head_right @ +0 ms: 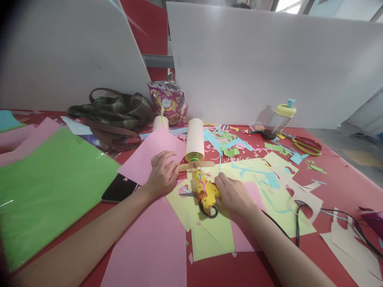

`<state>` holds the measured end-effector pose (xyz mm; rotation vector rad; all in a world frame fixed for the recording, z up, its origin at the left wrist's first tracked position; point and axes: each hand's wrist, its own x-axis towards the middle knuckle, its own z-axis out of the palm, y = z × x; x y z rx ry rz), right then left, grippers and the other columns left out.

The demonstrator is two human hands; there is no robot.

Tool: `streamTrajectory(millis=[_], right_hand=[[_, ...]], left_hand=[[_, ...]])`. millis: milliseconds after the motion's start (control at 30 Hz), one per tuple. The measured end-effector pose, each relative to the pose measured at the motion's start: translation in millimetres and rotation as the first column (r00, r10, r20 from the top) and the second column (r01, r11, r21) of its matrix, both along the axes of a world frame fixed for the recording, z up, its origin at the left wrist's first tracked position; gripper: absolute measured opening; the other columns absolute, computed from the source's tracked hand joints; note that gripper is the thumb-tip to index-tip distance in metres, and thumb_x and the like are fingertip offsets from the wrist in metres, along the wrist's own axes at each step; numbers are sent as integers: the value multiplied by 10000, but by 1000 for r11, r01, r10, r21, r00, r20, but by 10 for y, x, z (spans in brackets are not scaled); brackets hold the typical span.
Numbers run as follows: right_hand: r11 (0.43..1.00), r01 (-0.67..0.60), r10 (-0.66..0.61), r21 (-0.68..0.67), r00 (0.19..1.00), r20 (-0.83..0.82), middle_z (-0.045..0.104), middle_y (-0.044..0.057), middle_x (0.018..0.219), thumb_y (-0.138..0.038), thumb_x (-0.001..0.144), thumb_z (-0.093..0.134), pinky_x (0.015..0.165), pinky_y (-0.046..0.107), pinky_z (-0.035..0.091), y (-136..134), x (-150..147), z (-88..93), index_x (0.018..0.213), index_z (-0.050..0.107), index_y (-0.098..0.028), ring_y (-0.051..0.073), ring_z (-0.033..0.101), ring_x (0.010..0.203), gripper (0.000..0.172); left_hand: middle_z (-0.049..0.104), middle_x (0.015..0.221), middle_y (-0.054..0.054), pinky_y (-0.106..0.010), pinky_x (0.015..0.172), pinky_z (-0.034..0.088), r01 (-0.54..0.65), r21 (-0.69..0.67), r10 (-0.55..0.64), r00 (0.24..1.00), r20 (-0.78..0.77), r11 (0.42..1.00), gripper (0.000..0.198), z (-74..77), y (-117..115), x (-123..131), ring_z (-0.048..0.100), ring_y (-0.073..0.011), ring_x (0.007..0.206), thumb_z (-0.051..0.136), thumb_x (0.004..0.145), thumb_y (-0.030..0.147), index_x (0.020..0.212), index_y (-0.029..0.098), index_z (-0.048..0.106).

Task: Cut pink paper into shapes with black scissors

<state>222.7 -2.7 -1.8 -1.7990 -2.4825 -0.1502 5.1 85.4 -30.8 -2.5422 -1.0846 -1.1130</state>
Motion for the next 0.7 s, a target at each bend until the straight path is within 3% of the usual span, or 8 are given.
streamTrajectory(millis=[700], right_hand=[[1000, -9, 10, -25, 1000, 11, 483, 29, 673, -177, 682, 392, 444, 239, 228, -12, 5, 11, 703, 462, -150, 107, 389, 457, 78]], left_hand=[[465, 1063, -118, -425, 884, 279, 5, 1, -5, 1000, -10, 1000, 103, 7, 0, 0, 380, -250, 1065, 422, 748, 128, 742, 147, 523]])
